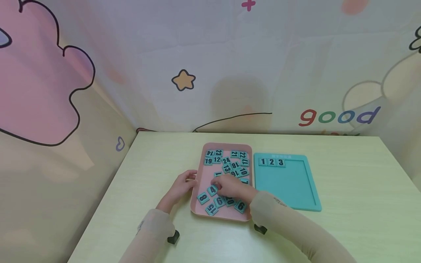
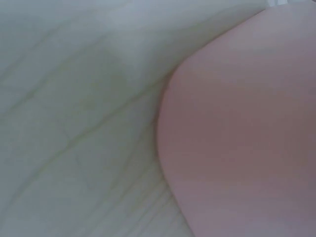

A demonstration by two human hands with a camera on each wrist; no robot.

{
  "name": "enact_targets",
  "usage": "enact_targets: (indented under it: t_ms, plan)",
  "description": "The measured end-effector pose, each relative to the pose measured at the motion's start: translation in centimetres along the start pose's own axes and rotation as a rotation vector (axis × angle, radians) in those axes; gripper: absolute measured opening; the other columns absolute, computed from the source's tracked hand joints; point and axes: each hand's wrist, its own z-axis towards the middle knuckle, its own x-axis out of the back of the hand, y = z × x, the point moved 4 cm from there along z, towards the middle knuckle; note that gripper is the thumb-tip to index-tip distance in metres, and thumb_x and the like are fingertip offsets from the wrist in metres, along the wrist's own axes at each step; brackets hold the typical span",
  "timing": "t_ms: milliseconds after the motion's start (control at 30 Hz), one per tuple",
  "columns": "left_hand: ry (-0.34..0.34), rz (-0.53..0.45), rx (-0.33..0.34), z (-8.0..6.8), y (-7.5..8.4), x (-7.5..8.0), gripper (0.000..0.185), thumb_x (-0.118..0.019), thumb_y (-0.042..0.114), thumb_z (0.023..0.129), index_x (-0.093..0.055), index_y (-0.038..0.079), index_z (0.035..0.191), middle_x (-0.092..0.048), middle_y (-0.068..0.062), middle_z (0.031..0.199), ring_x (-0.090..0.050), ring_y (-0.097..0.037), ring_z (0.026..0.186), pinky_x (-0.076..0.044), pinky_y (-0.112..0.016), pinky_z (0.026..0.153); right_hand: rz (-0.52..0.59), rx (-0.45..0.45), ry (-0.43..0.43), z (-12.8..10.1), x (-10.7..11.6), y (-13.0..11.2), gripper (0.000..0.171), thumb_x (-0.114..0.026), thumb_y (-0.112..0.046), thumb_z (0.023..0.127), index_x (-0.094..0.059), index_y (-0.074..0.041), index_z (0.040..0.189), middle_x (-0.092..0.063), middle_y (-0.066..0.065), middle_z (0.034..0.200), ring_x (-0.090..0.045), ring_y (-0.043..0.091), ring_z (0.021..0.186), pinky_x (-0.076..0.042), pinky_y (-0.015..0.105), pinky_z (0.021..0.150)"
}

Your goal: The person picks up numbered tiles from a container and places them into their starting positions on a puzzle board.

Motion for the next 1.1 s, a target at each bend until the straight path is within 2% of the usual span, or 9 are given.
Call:
enact_targets:
  t_ms: [133, 267, 367, 467, 667, 733, 833, 933, 1100]
  plan:
    - [-0.002, 0.003, 0.003, 0.1, -0.1, -0.1, 0.037, -0.050, 0.013, 0.088, -0.046, 0.011, 0.125, -0.051, -0.009, 0.112, -0.048, -0.021, 0.100, -0.043, -0.034, 0.090, -0.038, 0.016, 0.010, 0.0, 0.0, 0.1, 0.027, -0.061, -0.014, 0.079, -0.062, -0.015, 0.106, -0.052, -0.004, 0.066, -0.051, 0.008, 0.063, -0.041, 0.020, 0.058]
    - [0.000, 0.009, 0.001, 0.2, -0.2, -0.2, 0.037, -0.049, 0.013, 0.088, -0.045, 0.011, 0.125, -0.051, -0.009, 0.112, -0.049, -0.020, 0.099, -0.043, -0.034, 0.090, -0.003, 0.012, 0.005, -0.2, 0.1, 0.3, 0.017, -0.062, -0.015, 0.078, -0.063, -0.017, 0.095, -0.049, -0.003, 0.063, -0.049, 0.010, 0.060, -0.040, 0.021, 0.055]
    - [0.006, 0.007, 0.006, 0.2, -0.2, -0.3, 0.037, -0.050, 0.013, 0.088, -0.046, 0.011, 0.124, -0.051, -0.009, 0.111, -0.049, -0.020, 0.099, -0.044, -0.033, 0.089, 0.030, -0.001, 0.008, -0.4, 0.7, 0.6, 0.018, -0.063, -0.015, 0.077, -0.063, -0.017, 0.095, -0.047, -0.003, 0.061, -0.048, 0.010, 0.059, -0.038, 0.022, 0.052]
    - [0.011, 0.004, 0.005, 0.2, -0.1, -0.3, 0.037, -0.050, 0.012, 0.087, -0.046, 0.011, 0.124, -0.051, -0.009, 0.110, -0.048, -0.020, 0.098, -0.044, -0.033, 0.088, 0.019, -0.004, 0.032, -0.8, 1.8, 0.8, 0.029, -0.065, -0.019, 0.075, -0.063, -0.016, 0.104, -0.044, -0.003, 0.059, -0.045, 0.011, 0.056, -0.036, 0.022, 0.049]
    - [0.016, 0.001, 0.009, 0.1, -0.1, -0.2, 0.036, -0.050, 0.012, 0.087, -0.047, 0.011, 0.124, -0.051, -0.009, 0.110, -0.048, -0.020, 0.098, -0.044, -0.033, 0.088, -0.119, 0.120, 0.181, -1.4, 5.2, 1.4, 0.035, -0.061, -0.009, 0.074, -0.061, -0.005, 0.109, -0.048, -0.004, 0.062, -0.042, 0.009, 0.059, -0.035, 0.020, 0.053]
    - [0.016, 0.002, 0.012, 0.1, 0.0, -0.1, 0.037, -0.050, 0.012, 0.087, -0.047, 0.011, 0.124, -0.051, -0.009, 0.110, -0.048, -0.020, 0.098, -0.044, -0.033, 0.088, -0.124, 0.135, 0.217, -1.7, 6.3, 1.9, 0.039, -0.061, -0.007, 0.074, -0.059, -0.002, 0.112, -0.053, -0.003, 0.065, -0.044, 0.008, 0.061, -0.036, 0.018, 0.054]
    - [0.015, 0.007, 0.012, 0.1, 0.0, -0.1, 0.037, -0.049, 0.012, 0.088, -0.046, 0.011, 0.124, -0.051, -0.009, 0.110, -0.048, -0.020, 0.098, -0.044, -0.032, 0.087, -0.108, 0.112, 0.243, -2.4, 7.8, 2.8, 0.040, -0.061, -0.008, 0.076, -0.056, 0.001, 0.115, -0.055, 0.000, 0.069, -0.046, 0.009, 0.059, -0.038, 0.019, 0.052]
    - [0.014, 0.004, 0.015, 0.1, -0.1, -0.1, 0.037, -0.049, 0.012, 0.087, -0.046, 0.010, 0.124, -0.051, -0.009, 0.111, -0.048, -0.020, 0.098, -0.044, -0.032, 0.087, -0.071, 0.052, 0.260, -3.4, 9.2, 3.7, 0.039, -0.060, -0.009, 0.077, -0.056, 0.000, 0.116, -0.056, 0.002, 0.073, -0.047, 0.011, 0.060, -0.038, 0.021, 0.050]
    - [0.015, 0.004, 0.014, 0.1, -0.2, -0.1, 0.037, -0.049, 0.012, 0.087, -0.046, 0.011, 0.124, -0.051, -0.009, 0.111, -0.048, -0.021, 0.098, -0.044, -0.032, 0.088, -0.064, 0.009, 0.313, -4.7, 11.1, 5.9, 0.037, -0.061, -0.009, 0.078, -0.057, 0.000, 0.113, -0.056, 0.004, 0.074, -0.047, 0.014, 0.064, -0.040, 0.022, 0.054]
